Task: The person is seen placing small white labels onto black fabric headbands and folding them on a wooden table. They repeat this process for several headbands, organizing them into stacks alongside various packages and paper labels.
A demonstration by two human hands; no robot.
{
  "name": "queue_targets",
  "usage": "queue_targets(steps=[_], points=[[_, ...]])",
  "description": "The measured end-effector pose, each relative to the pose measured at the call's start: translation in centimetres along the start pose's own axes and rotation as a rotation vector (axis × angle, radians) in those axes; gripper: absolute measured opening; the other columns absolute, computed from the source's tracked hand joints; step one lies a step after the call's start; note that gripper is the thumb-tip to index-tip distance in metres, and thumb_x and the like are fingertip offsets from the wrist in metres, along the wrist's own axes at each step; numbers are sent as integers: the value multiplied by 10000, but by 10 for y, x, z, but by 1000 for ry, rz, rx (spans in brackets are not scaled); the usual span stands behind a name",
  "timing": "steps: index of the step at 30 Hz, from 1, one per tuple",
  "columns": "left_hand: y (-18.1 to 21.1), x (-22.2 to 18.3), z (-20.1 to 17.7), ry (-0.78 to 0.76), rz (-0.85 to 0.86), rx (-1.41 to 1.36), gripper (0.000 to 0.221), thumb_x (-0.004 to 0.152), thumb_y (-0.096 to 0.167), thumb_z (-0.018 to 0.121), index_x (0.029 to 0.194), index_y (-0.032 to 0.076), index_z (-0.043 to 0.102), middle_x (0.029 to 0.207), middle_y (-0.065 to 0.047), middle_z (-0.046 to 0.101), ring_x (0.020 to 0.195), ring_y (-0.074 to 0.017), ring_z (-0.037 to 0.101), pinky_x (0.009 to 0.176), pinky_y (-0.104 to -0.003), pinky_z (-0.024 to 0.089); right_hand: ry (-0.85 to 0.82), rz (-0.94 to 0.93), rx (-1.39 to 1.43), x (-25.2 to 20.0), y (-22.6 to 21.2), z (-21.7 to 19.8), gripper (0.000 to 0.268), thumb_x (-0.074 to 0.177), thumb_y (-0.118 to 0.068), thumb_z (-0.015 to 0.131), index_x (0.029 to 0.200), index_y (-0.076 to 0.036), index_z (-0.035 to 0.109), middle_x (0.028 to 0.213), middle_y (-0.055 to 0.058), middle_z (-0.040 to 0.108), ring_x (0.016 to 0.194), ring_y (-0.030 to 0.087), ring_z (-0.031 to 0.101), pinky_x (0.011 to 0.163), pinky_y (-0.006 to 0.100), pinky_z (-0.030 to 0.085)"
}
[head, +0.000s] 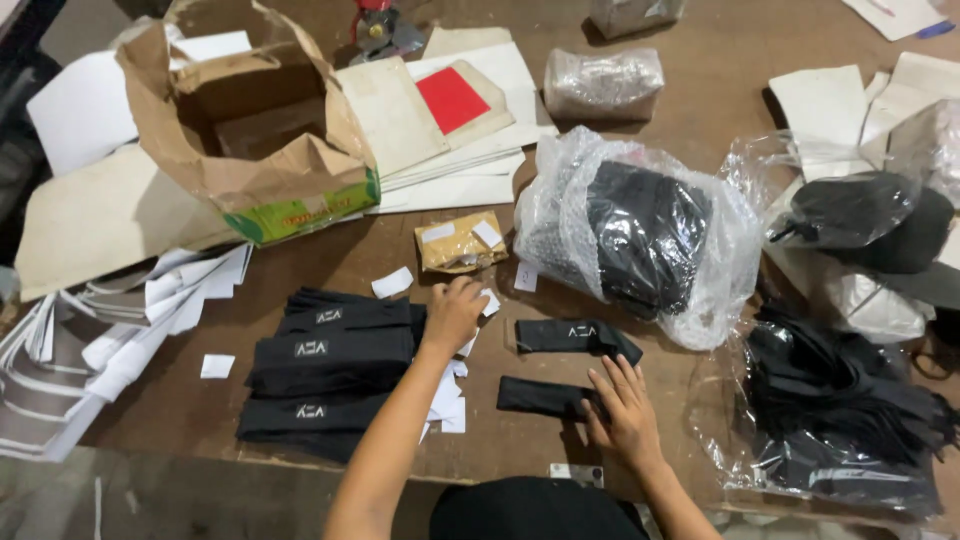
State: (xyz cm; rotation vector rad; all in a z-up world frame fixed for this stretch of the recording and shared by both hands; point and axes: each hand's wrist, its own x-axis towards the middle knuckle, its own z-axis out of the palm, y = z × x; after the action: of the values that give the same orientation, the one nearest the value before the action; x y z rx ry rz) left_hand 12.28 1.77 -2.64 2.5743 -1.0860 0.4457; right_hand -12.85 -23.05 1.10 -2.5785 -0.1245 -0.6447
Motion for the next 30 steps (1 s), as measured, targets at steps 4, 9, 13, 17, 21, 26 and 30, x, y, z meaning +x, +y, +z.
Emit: queue_targets(steps=[4,9,13,17,21,26,30], points=[[-5,-4,3,-2,-72,-106,267,808,80,708,1049,170,779,1213,-21,706,1206,-245,575,936,-489,391,46,63,46,2,-8,-4,497,829,-156,743,1304,-57,636,1433,198,569,1412,409,470,1180,565,344],[12,-8,-9,211,-272,-287,239,800,92,711,1025,146,769,1135,-19,723,1130,-266,597,911,-468,407,27,98,79,5,-15,-2,468,816,-137,751,1267,-52,660,1384,197,604,1378,410,502,1164,560,360],[16,-15,0,214,-346,-244,225,790,81,714,1003,143,750,1061,-13,723,1054,-274,615,891,-456,424,2,67,119,15,-22,-1,418,802,-127,770,1201,-49,669,1312,195,629,1328,410,535,1121,545,409],[10,-20,7,96,-382,-201,236,781,80,734,1011,131,740,988,-60,720,987,-317,645,847,-463,462,-23,-31,141,31,-28,2,411,783,-102,792,1172,-53,666,1269,185,635,1281,408,567,1064,521,467],[13,-10,-10,40,-457,-288,287,753,103,778,1035,108,725,964,-135,726,940,-379,673,804,-488,508,-52,-64,164,42,-32,1,458,781,-91,803,1209,-49,644,1267,186,624,1237,400,588,1021,497,490],[16,1,-35,-48,-612,-359,386,740,75,800,1111,74,696,950,-220,732,926,-427,691,782,-502,537,-129,-38,238,42,-31,7,558,731,-84,818,1253,-56,624,1266,192,607,1186,392,596,983,463,504],[13,2,-33,-25,-623,-361,347,782,37,755,1121,78,700,966,-212,741,933,-415,701,798,-490,543,-138,3,251,36,-34,2,577,726,-84,824,1263,-52,617,1281,200,598,1195,401,585,987,464,496]])
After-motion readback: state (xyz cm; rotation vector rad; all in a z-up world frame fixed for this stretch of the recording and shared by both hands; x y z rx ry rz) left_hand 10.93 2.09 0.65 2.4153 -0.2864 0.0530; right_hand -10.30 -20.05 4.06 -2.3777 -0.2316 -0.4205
